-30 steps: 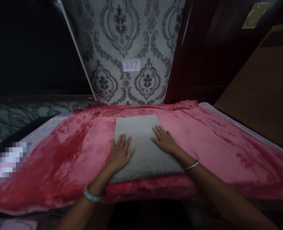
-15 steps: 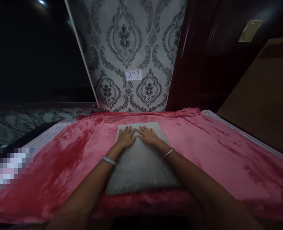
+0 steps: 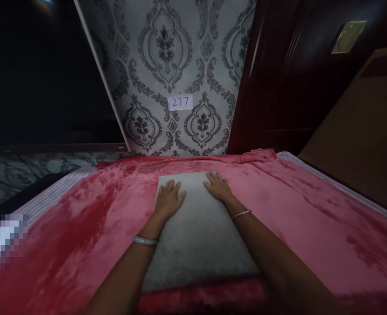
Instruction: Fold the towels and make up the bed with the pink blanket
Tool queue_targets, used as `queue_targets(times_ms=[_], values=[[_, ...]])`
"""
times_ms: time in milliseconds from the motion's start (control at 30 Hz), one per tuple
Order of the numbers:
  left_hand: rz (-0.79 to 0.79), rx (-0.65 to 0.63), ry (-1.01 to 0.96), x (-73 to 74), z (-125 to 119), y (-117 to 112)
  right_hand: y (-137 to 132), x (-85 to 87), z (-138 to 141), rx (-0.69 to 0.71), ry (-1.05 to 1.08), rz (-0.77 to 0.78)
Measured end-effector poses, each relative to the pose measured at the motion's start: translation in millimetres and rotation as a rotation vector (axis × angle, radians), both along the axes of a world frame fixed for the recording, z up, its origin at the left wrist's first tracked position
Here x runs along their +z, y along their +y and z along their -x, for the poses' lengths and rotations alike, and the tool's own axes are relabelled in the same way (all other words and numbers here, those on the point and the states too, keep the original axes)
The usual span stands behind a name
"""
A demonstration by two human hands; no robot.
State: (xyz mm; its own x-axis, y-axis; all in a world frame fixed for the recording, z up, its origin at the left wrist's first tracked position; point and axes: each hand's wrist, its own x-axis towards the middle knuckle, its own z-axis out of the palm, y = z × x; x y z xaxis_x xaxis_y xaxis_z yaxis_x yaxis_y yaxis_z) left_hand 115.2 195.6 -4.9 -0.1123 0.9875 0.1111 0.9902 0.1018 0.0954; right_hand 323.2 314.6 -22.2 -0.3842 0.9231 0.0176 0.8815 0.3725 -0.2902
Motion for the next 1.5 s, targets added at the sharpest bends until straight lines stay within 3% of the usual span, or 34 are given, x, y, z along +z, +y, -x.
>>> queue_targets(times_ms=[167,300,467,567,867,1033,1100,1200,1333,1400,1500], values=[[-0.141,0.1,0.005,0.3,6.7,-2.1,-4.0,2.4,-2.2,-0.023,0.024,-0.02],[-0.119,0.082,-0.029,2.5,17.7,-3.1,-25.1,17.8,4.2,-0.03,-0.022,-0.054],[-0.122,-0.001,-0.034,1.3,30.1,-1.1,-74.4,20.8,25.9,0.305,-0.051,-0.135],[0.009,0.018,-0.074,-1.4,33.8,1.9,-90.0,14.2,30.7,0.355,-0.045,-0.098],[0.006,0.025,-0.058,-3.9,33.0,0.2,-88.8,15.2,25.8,0.369,-0.058,-0.098],[0.075,0.011,-0.067,11.9,37.2,-5.2,-93.8,22.5,-1.3,0.346,-0.122,-0.055],[0.108,0.011,-0.069,20.8,36.8,-16.7,-103.2,24.8,-19.1,0.282,-0.14,-0.023],[0.083,-0.066,-0.046,25.7,24.0,-51.9,-131.2,22.9,-41.3,0.248,-0.139,-0.034],[0.031,-0.337,-0.036,9.4,-11.7,-113.9,-179.2,10.4,-49.5,0.441,-0.092,-0.072],[0.055,-0.365,-0.038,-1.5,-27.1,-136.2,-194.5,4.8,-48.5,0.473,-0.074,-0.071],[0.076,-0.327,-0.026,-10.9,-37.6,-149.4,-198.9,-0.3,-52.2,0.452,-0.061,-0.079]])
